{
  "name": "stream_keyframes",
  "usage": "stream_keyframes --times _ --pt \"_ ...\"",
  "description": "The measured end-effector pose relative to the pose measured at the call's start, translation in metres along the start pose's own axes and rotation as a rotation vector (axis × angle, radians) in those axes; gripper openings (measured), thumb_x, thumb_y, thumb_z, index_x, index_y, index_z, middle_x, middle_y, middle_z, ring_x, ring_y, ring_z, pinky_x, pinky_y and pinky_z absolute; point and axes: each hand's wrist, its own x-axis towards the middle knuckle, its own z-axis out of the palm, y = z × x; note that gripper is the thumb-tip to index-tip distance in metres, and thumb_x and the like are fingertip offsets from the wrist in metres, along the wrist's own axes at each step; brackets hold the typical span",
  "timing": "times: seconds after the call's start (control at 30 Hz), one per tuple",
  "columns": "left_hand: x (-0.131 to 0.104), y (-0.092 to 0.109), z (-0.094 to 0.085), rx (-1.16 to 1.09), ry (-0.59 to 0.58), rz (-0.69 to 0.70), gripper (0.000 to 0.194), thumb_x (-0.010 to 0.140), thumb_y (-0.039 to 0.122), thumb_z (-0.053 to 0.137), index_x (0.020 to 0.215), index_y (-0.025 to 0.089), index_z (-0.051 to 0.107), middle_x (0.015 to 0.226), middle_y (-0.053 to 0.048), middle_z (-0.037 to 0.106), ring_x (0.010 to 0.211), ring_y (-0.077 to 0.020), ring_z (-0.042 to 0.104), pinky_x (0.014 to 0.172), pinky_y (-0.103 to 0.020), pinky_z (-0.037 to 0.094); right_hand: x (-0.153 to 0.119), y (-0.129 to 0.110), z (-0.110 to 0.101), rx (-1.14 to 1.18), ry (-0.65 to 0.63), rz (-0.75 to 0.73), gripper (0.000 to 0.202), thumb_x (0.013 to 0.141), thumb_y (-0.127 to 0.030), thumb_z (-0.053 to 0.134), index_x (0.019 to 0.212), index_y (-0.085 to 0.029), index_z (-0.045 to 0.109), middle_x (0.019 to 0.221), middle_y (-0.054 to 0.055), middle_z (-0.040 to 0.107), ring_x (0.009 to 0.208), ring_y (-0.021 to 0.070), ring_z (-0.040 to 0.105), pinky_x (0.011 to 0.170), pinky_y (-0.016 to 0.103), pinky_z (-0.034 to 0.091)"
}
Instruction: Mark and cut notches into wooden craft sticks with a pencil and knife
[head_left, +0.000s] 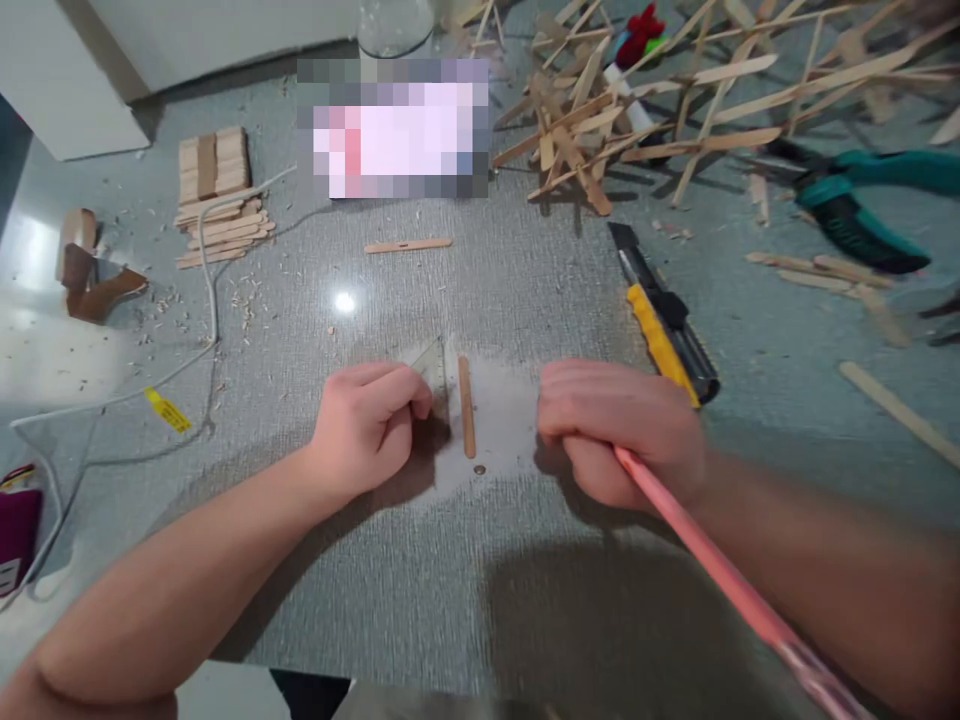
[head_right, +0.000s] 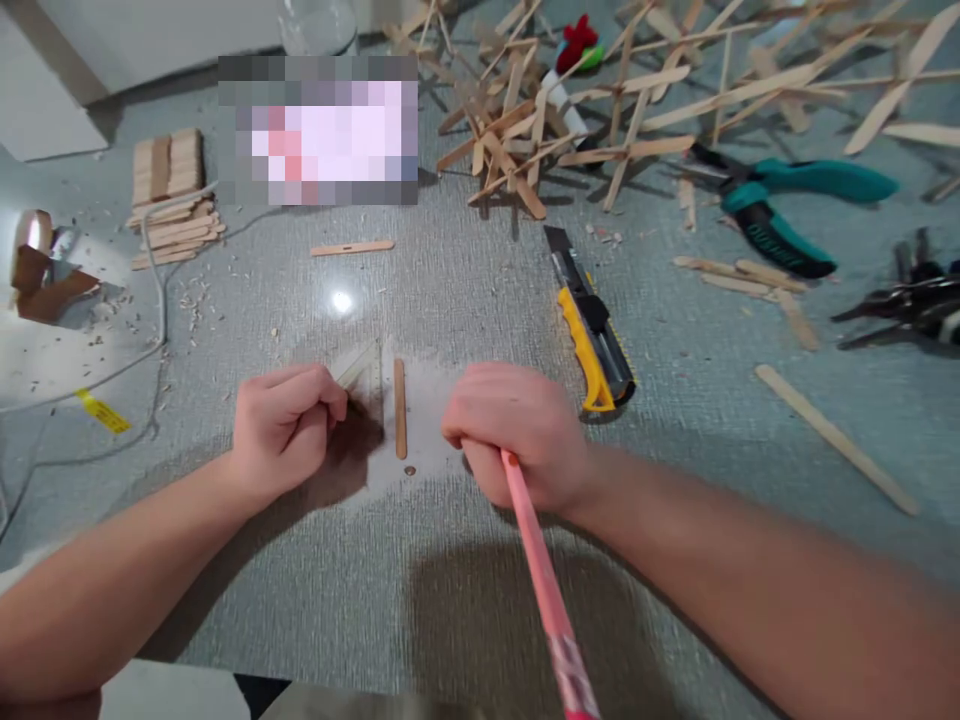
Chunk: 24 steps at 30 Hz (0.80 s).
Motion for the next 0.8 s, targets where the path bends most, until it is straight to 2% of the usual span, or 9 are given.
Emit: stream_keyframes --times 0.13,0.3,0.37,0.47,0.6,0.67,0.8 --pt "-0.001 0.0 0.002 0.056 -0.047 0.064 0.022 0.062 0.002 0.038 0.065 0.02 0.05 0.056 0.004 0.051 0.049 -0.0096 0.044 0.047 -0.022 0.033 0.001 0.004 0.003 -0.146 -0.032 -0.094 0.031 0.087 -0.003 0.04 0.067 -0.026 0.041 0.052 -0.005 0.044 0.047 0.0147 0.038 0.05 0.031 0.034" --pt "0.001 -0.009 0.009 0.226 -0.047 0.077 0.02 0.061 0.004 0.041 0.064 0.021 0.05 0.058 0.002 0.055 0.053 -0.0129 0.052 0.049 -0.026 0.032 -0.004 0.011 0.006 -0.292 -0.047 -0.156 0.026 0.079 -0.006 0.047 0.062 -0.025 0.042 0.052 -0.005 0.044 0.048 0.0139 0.04 0.053 0.031 0.035" --pt "0.003 -0.012 0.011 0.297 -0.035 0.087 0.017 0.063 0.006 0.043 0.063 0.022 0.049 0.058 0.001 0.054 0.053 -0.0145 0.052 0.05 -0.028 0.031 -0.006 0.014 0.006 -0.429 -0.062 -0.099 0.024 0.08 -0.01 0.048 0.062 -0.026 0.046 0.054 -0.004 0.048 0.051 0.0138 0.044 0.054 0.031 0.036" --pt "0.008 -0.016 0.013 0.337 -0.038 0.081 0.016 0.064 0.007 0.046 0.062 0.023 0.048 0.058 0.001 0.052 0.054 -0.0168 0.051 0.052 -0.031 0.03 -0.007 0.015 0.005 -0.49 -0.054 -0.006 0.024 0.084 -0.016 0.053 0.062 -0.025 0.051 0.056 -0.004 0.05 0.054 0.0112 0.048 0.057 0.03 0.036" --pt "0.015 -0.024 0.015 0.387 -0.007 0.055 0.018 0.059 0.007 0.049 0.058 0.025 0.047 0.053 0.0 0.045 0.053 -0.0196 0.051 0.054 -0.034 0.032 -0.006 0.014 0.004 -0.536 -0.014 0.11 0.024 0.08 -0.008 0.052 0.062 -0.025 0.051 0.06 -0.004 0.05 0.059 0.0093 0.049 0.06 0.031 0.034" --pt "0.017 -0.027 0.017 0.439 0.037 0.052 0.015 0.061 0.011 0.05 0.058 0.026 0.05 0.053 -0.001 0.046 0.055 -0.0204 0.053 0.056 -0.034 0.036 -0.005 0.011 0.003 -0.564 0.004 0.164 0.028 0.083 -0.007 0.05 0.062 -0.025 0.05 0.064 -0.003 0.054 0.064 0.0097 0.053 0.064 0.031 0.037" --pt "0.015 -0.024 0.018 0.453 0.053 0.009 0.013 0.064 0.017 0.051 0.057 0.028 0.051 0.054 -0.002 0.048 0.058 -0.0219 0.054 0.058 -0.036 0.037 -0.005 0.003 0.001 -0.577 0.013 0.187 0.029 0.08 0.001 0.055 0.066 -0.024 0.05 0.064 -0.005 0.054 0.065 0.0096 0.046 0.064 0.028 0.038"
